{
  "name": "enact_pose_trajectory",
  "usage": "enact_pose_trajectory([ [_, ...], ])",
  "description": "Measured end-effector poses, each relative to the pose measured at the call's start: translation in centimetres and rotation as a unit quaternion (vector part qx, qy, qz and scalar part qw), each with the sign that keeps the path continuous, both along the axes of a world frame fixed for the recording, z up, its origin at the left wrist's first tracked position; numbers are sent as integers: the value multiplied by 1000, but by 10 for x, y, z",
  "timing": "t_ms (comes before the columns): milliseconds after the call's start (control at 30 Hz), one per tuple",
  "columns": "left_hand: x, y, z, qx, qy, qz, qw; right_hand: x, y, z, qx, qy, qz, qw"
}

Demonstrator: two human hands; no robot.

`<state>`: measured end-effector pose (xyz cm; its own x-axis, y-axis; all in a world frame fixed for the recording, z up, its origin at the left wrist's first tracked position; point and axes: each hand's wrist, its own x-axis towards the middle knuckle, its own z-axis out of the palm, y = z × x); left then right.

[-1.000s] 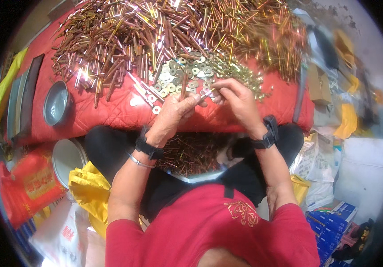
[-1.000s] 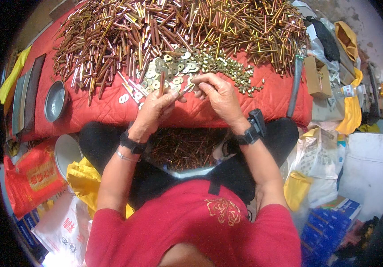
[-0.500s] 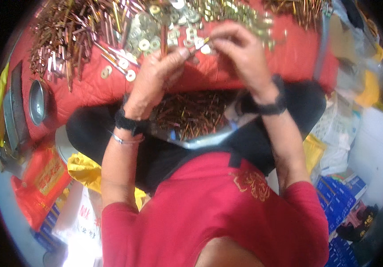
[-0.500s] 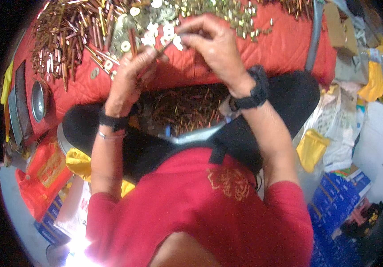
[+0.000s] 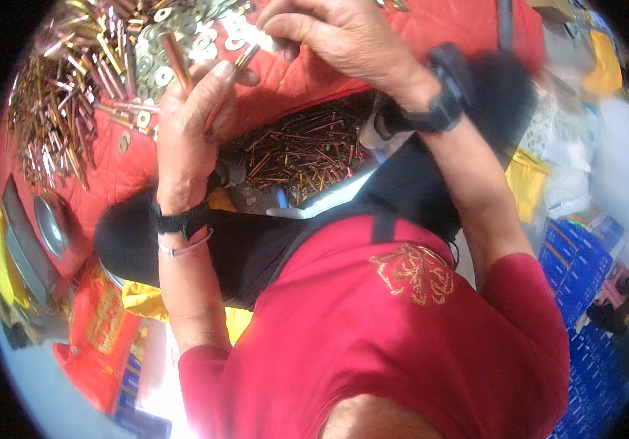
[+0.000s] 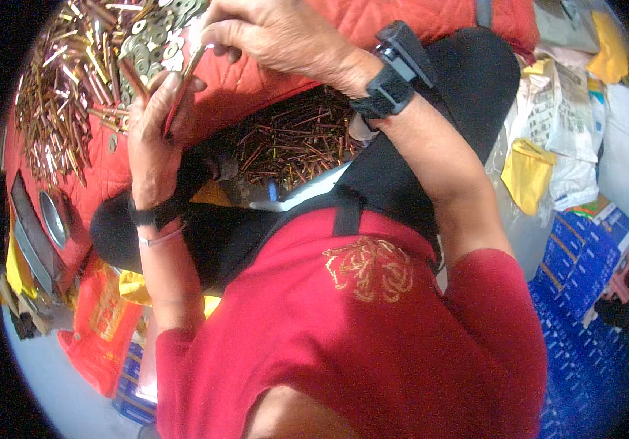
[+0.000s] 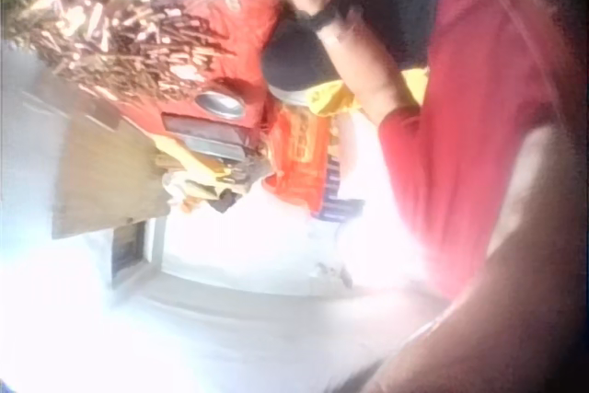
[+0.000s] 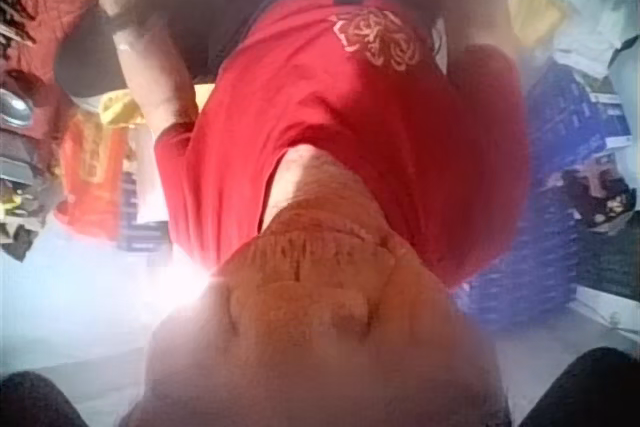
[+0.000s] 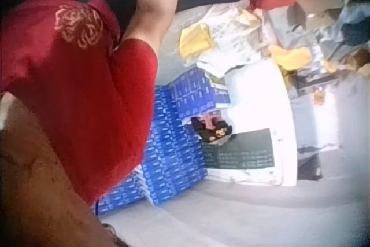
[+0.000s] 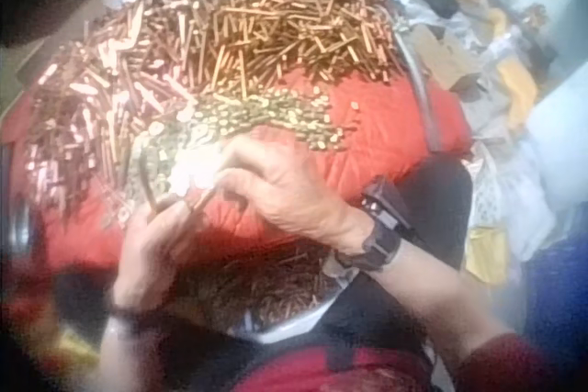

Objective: Manually assembling small metal components including tubes and washers.

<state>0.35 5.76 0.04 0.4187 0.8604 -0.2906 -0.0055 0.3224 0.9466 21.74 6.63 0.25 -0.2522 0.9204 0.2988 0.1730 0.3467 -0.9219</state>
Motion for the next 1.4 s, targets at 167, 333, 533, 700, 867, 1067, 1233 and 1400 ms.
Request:
enact_pose_trajectory([
  [167, 1, -4, 0, 208, 145, -27, 967, 3, 2, -14, 194, -77, 4, 978],
  [333, 7, -5, 11, 8, 9, 14, 1000, 5, -8, 7, 180, -107, -96, 973],
  [533, 7, -11, 16, -5, -21, 26, 999, -3, -7, 11, 218, -79, -66, 970],
  [700, 3, -12, 21, 18, 13, -3, 1000, 1, -6, 10, 249, -179, -60, 950],
  [867, -4, -12, 17, 12, -5, 0, 1000, -12, -12, 23, 127, -48, -47, 990],
  [1067, -5, -15, 19, 8, -17, -2, 1000, -14, -18, 37, 19, -47, -64, 997],
  [1233, 1, -18, 26, 4, -7, -6, 1000, -8, -16, 31, 16, -14, -3, 1000],
  [1400, -7, -16, 21, -6, -19, 7, 1000, -15, -18, 37, 71, -65, -53, 994],
])
